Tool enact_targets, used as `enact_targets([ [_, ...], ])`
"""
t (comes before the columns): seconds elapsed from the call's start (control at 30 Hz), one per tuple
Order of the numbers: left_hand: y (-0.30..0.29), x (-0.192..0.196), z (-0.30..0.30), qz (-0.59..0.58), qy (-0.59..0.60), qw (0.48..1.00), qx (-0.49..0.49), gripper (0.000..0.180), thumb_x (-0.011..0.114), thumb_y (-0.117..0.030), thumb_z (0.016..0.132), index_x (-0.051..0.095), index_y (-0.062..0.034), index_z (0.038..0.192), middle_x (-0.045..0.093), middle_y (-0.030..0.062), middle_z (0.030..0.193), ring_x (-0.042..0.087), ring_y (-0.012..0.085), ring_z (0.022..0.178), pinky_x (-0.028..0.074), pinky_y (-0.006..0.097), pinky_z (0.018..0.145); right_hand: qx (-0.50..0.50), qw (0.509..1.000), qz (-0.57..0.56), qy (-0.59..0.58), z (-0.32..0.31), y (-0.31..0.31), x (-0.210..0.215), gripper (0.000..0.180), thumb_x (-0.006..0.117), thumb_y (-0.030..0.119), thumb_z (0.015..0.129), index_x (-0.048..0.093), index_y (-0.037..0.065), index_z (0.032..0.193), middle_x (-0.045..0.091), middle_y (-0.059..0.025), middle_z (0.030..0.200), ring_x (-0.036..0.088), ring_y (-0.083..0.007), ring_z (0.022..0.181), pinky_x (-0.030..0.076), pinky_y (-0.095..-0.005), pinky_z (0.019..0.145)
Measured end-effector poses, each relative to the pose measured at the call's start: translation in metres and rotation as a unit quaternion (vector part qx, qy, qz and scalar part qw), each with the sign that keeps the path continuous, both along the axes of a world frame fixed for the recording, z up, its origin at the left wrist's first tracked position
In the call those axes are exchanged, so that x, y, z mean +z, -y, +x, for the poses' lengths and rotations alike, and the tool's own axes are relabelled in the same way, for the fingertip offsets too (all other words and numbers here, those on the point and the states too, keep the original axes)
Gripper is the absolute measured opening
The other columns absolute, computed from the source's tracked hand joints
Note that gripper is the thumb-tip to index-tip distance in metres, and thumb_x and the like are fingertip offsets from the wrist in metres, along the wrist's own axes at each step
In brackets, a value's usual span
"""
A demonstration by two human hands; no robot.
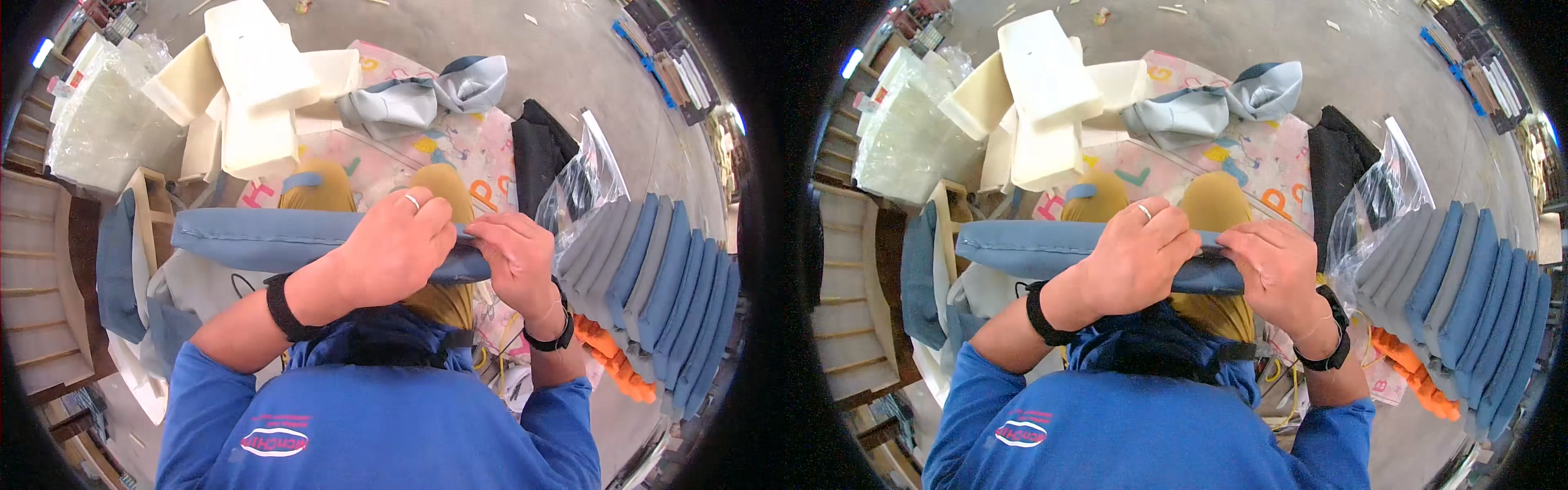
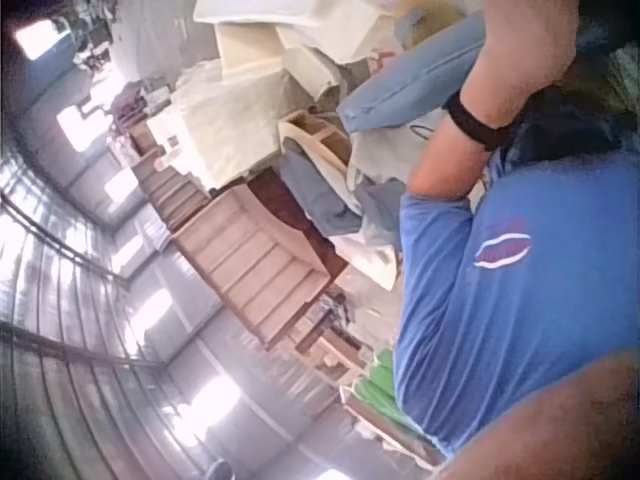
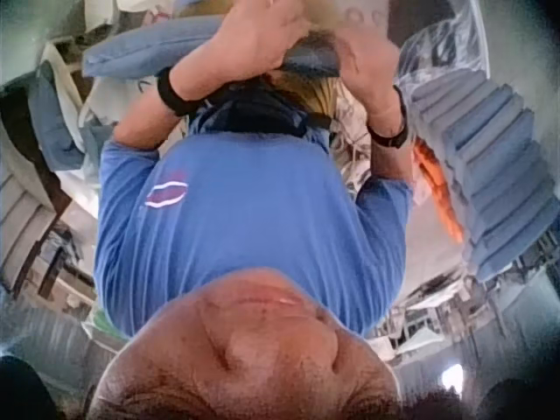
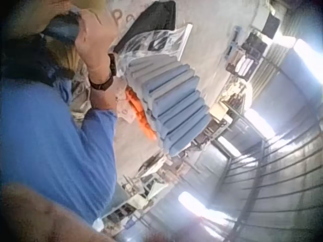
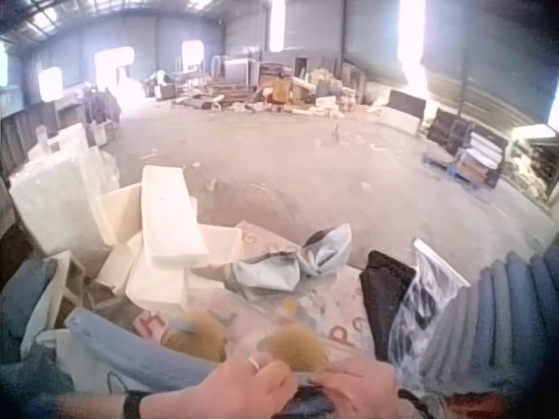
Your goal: Stapling fabric onto foam cushions using a pneumatic stapler.
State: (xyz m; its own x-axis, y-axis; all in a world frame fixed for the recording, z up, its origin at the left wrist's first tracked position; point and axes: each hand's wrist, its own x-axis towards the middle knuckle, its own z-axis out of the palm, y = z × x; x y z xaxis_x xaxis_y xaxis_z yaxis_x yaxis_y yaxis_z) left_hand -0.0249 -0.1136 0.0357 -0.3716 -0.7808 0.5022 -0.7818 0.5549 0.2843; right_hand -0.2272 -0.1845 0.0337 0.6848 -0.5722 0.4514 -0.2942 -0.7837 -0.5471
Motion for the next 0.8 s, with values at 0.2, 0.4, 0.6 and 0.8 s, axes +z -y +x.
enact_targets([
  [0.2, -0.009, 0.000, 0.003, -0.014, 0.021, 1.000, -0.019, 0.012, 0.062, -0.012, 0.070, 0.060, -0.0033, 0.078, 0.049, 0.0087, 0.078, 0.052, 0.0244, 0.074, 0.046, 0.035, 0.064, 0.017, 1.000, 0.022, -0.005, 0.014, -0.014, 0.012, 0.017, 0.070, 0.003, 0.074, 0.068, 0.004, 0.091, 0.070, -0.0109, 0.091, 0.067, -0.0301, 0.080, 0.052, -0.0373, 0.073],
  [0.4, -0.009, 0.016, 0.032, 0.128, -0.096, 0.987, 0.005, 0.047, 0.074, -0.023, 0.075, 0.058, 0.0036, 0.111, 0.060, 0.0165, 0.098, 0.059, 0.0344, 0.093, 0.048, 0.041, 0.080, 0.017, 0.998, 0.066, -0.013, 0.004, -0.015, 0.008, 0.017, 0.071, 0.002, 0.074, 0.069, 0.004, 0.091, 0.071, -0.0112, 0.092, 0.067, -0.0288, 0.082, 0.051, -0.0352, 0.076],
  [0.6, -0.017, 0.019, 0.033, 0.396, -0.017, 0.917, 0.036, 0.080, 0.075, -0.041, 0.077, 0.043, 0.0061, 0.133, 0.061, 0.0242, 0.114, 0.059, 0.0399, 0.105, 0.048, 0.044, 0.089, 0.001, 0.996, 0.077, 0.036, 0.013, -0.008, -0.001, 0.015, 0.072, -0.001, 0.071, 0.069, 0.005, 0.085, 0.071, -0.0107, 0.086, 0.068, -0.0268, 0.078, 0.051, -0.0333, 0.069],
  [0.8, -0.019, 0.011, 0.033, 0.297, 0.011, 0.955, 0.012, 0.064, 0.070, -0.037, 0.081, 0.050, 0.0060, 0.124, 0.064, 0.0199, 0.100, 0.065, 0.0370, 0.090, 0.052, 0.043, 0.077, 0.053, 0.998, 0.005, 0.041, 0.016, 0.003, -0.002, 0.012, 0.071, -0.001, 0.072, 0.068, 0.006, 0.082, 0.070, -0.0095, 0.083, 0.068, -0.0265, 0.075, 0.051, -0.0339, 0.066],
])
